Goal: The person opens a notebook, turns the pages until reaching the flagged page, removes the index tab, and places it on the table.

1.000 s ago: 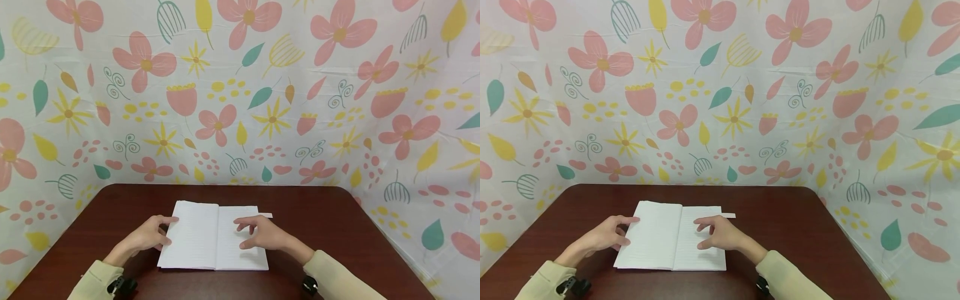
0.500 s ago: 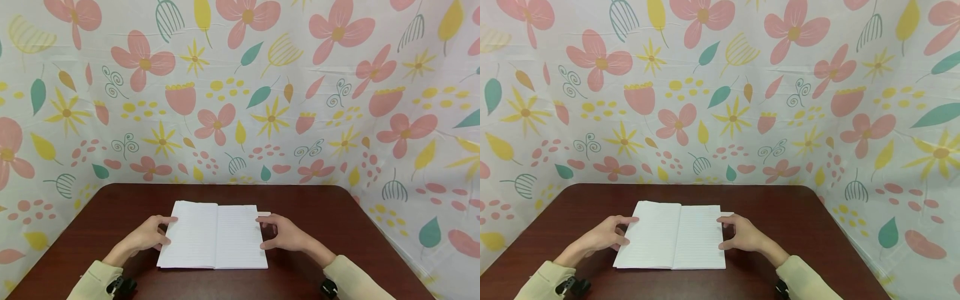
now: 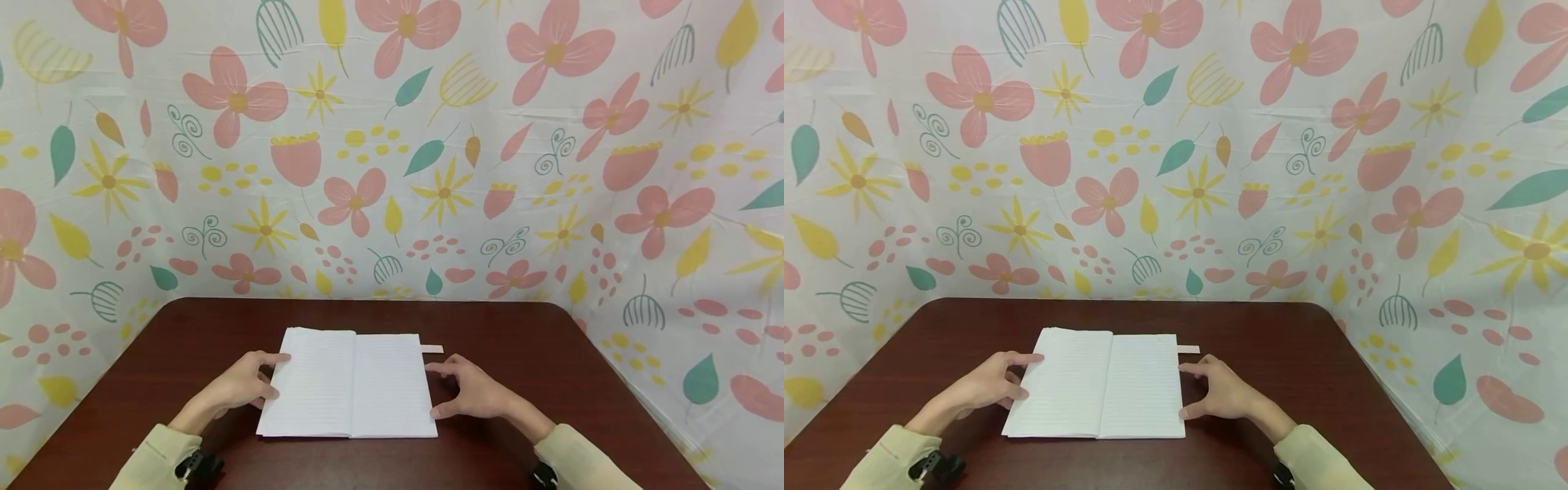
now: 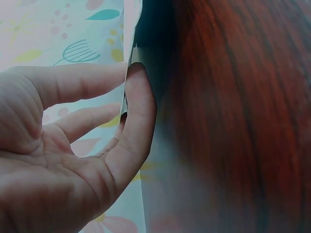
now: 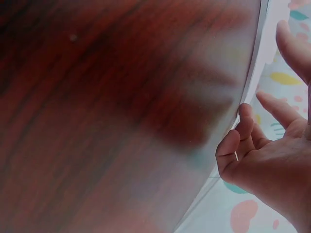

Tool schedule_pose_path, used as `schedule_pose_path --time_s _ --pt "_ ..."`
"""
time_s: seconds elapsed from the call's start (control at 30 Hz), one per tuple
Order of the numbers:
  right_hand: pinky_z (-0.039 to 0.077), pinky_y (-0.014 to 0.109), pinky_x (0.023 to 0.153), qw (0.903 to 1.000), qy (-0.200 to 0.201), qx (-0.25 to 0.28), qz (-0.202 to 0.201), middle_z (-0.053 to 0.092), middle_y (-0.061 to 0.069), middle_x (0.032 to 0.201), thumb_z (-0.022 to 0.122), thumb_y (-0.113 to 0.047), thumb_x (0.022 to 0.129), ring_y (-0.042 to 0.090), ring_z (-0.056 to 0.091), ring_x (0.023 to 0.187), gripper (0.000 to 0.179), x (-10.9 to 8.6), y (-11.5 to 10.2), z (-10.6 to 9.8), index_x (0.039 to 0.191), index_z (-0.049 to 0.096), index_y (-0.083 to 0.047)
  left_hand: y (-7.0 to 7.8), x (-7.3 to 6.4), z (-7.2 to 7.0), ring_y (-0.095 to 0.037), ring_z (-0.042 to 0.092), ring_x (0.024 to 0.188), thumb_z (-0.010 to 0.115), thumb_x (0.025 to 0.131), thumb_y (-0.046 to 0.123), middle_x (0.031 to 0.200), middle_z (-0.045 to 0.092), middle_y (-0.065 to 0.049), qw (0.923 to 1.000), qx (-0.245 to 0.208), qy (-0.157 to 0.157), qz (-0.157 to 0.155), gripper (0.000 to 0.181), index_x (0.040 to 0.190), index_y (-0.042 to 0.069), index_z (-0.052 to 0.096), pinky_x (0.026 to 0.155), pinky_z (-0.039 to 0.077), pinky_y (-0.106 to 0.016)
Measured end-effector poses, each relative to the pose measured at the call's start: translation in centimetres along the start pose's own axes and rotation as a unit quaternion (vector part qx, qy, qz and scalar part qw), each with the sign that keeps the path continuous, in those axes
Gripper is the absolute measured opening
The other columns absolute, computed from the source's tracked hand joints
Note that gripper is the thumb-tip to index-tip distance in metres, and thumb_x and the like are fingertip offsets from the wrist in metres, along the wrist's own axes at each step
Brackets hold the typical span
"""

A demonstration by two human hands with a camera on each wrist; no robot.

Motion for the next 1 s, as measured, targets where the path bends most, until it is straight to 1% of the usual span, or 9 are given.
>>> schedule_pose_path --time_s 0.13,0.27,0.33,0.5,0.73,1.0 --pt "0.049 0.040 0.085 0.9999 0.001 -0.010 -0.003 0.054 0.010 0.113 0.095 -0.035 0.079 0.028 0.053 0.103 0.082 0.13 -0.15 0.11 0.147 0.062 -0.004 0.16 -0.03 0.01 -0.028 0.072 0.078 0.074 0.083 -0.016 0.122 0.057 -0.023 1.0000 -0.001 -0.002 0.004 0.068 0.148 -0.011 0.053 0.064 0.063 -0.044" --pt "0.048 0.037 0.083 0.9999 -0.004 -0.011 -0.005 0.053 0.010 0.113 0.095 -0.035 0.079 0.026 0.052 0.101 0.082 0.30 -0.28 0.36 0.147 0.061 -0.003 0.07 0.02 -0.04 -0.028 0.072 0.077 0.074 0.082 -0.017 0.121 0.057 -0.022 1.0000 -0.003 0.003 -0.001 0.068 0.147 -0.010 0.054 0.064 0.063 -0.044" --pt "0.047 0.037 0.083 0.9999 -0.007 -0.013 -0.004 0.053 0.009 0.114 0.094 -0.036 0.079 0.026 0.052 0.102 0.083 0.40 -0.23 0.47 0.147 0.061 -0.002 -0.03 0.06 -0.05 -0.028 0.072 0.077 0.074 0.082 -0.017 0.122 0.057 -0.022 1.0000 -0.004 0.005 -0.003 0.068 0.147 -0.010 0.054 0.064 0.063 -0.044" --pt "0.048 0.038 0.084 0.9998 -0.005 -0.020 0.004 0.053 0.009 0.114 0.095 -0.036 0.078 0.025 0.052 0.102 0.083 0.56 -0.03 0.53 0.146 0.062 -0.002 -0.03 0.09 -0.04 -0.028 0.072 0.078 0.074 0.082 -0.017 0.124 0.057 -0.024 1.0000 -0.006 -0.003 0.003 0.068 0.147 -0.011 0.054 0.064 0.063 -0.044" --pt "0.046 0.038 0.082 0.9997 -0.009 -0.019 0.010 0.052 0.008 0.112 0.094 -0.036 0.079 0.025 0.050 0.099 0.082 0.72 0.28 0.72 0.145 0.062 0.000 0.02 0.13 -0.01 -0.028 0.072 0.079 0.074 0.083 -0.016 0.120 0.058 -0.022 0.9999 -0.007 -0.006 0.004 0.068 0.147 -0.011 0.053 0.065 0.063 -0.045" --pt "0.046 0.037 0.081 0.9997 -0.005 -0.020 0.012 0.052 0.007 0.110 0.095 -0.035 0.079 0.024 0.050 0.097 0.080 0.68 0.43 0.90 0.145 0.063 -0.002 0.03 0.07 0.05 -0.028 0.072 0.079 0.074 0.082 -0.016 0.121 0.057 -0.023 0.9999 -0.009 -0.006 0.006 0.068 0.147 -0.012 0.053 0.064 0.063 -0.045"
Point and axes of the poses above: each hand's wrist, its own x-axis towards the middle knuckle, its own z-axis out of the palm, y = z × x, the point moved 9 cm from there along x, towards the middle knuckle
